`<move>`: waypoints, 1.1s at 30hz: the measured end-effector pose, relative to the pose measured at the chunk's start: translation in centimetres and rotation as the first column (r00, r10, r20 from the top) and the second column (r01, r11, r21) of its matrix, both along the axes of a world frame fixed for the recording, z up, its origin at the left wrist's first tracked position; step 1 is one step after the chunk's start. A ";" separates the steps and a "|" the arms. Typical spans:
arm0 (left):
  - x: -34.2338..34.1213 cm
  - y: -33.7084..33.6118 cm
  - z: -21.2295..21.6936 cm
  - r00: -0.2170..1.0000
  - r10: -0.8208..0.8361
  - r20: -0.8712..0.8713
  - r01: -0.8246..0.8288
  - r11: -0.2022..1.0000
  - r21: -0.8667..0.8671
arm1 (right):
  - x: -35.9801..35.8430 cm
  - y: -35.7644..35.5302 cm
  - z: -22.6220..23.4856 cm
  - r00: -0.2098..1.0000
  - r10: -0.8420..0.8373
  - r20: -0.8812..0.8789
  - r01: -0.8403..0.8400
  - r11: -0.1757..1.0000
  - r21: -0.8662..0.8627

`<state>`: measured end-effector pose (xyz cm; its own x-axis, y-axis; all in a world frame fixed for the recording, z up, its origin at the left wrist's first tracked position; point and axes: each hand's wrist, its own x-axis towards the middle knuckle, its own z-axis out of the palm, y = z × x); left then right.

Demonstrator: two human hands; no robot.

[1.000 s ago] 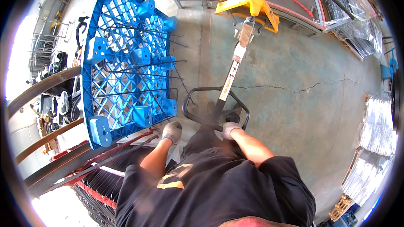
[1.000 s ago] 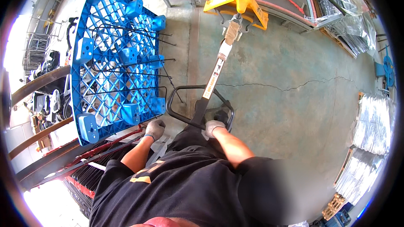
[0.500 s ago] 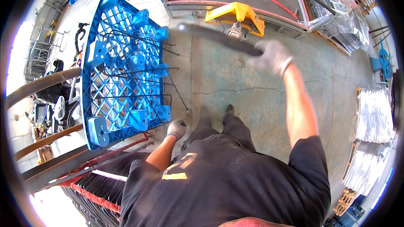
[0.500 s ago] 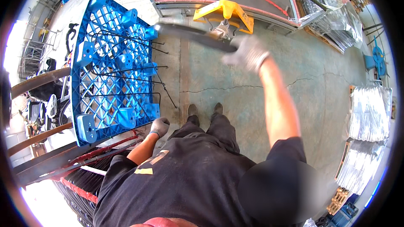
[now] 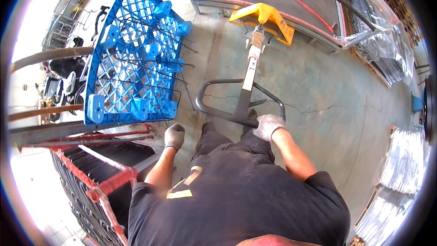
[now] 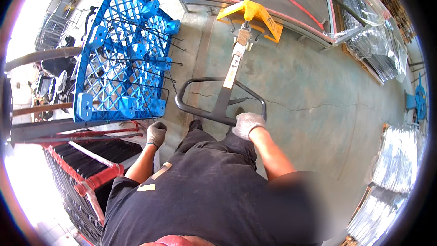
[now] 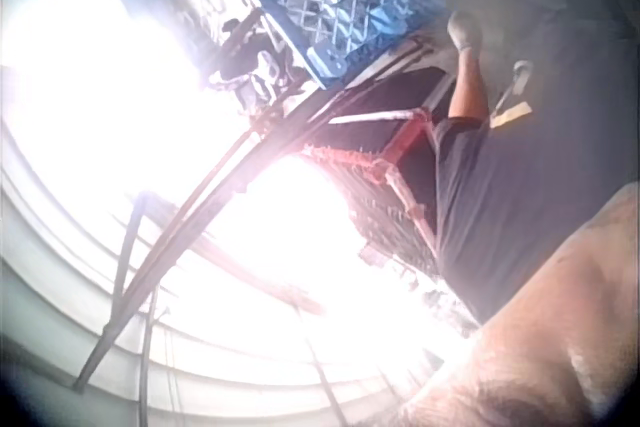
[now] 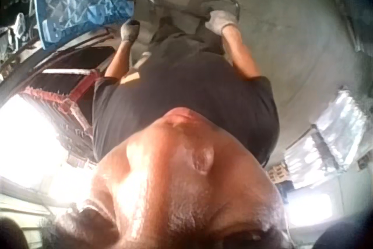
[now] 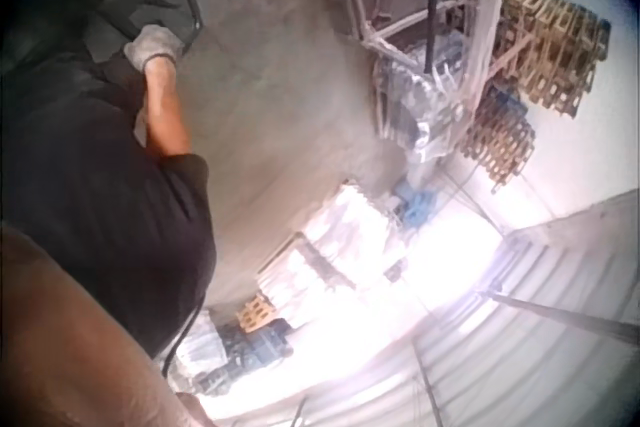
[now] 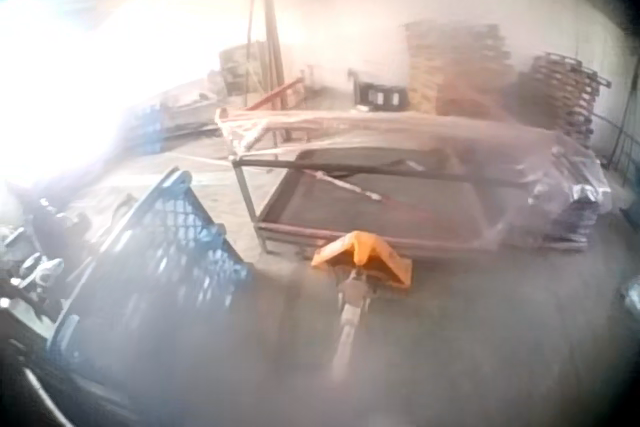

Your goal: The person moves a pallet jack across a warehouse floor, then picks up a bundle of metal rods and places them into a metal cutting machine. They adjust the machine's control panel and prepare the rods for cutting.

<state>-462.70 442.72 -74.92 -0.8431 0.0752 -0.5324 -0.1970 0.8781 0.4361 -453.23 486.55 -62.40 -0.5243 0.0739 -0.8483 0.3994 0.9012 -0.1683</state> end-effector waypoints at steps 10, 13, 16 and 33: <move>18.8 15.0 5.7 0.988 -0.076 -0.132 0.111 0.953 0.282 | 7.3 11.6 0.9 0.990 0.126 -0.058 -0.120 0.988 0.102; 25.0 11.6 4.0 0.990 0.087 -0.110 -0.052 0.956 0.289 | 9.5 11.5 0.5 0.980 0.182 -0.086 -0.171 0.978 0.123; 28.6 9.5 3.5 0.909 0.406 -0.098 -0.369 0.891 0.264 | 9.0 11.7 1.6 0.977 0.183 -0.111 -0.169 0.978 0.119; 33.6 27.3 13.7 0.760 -0.161 -0.629 0.203 0.979 -0.005 | 18.5 21.3 -2.6 0.907 0.329 -0.261 -0.299 0.943 0.148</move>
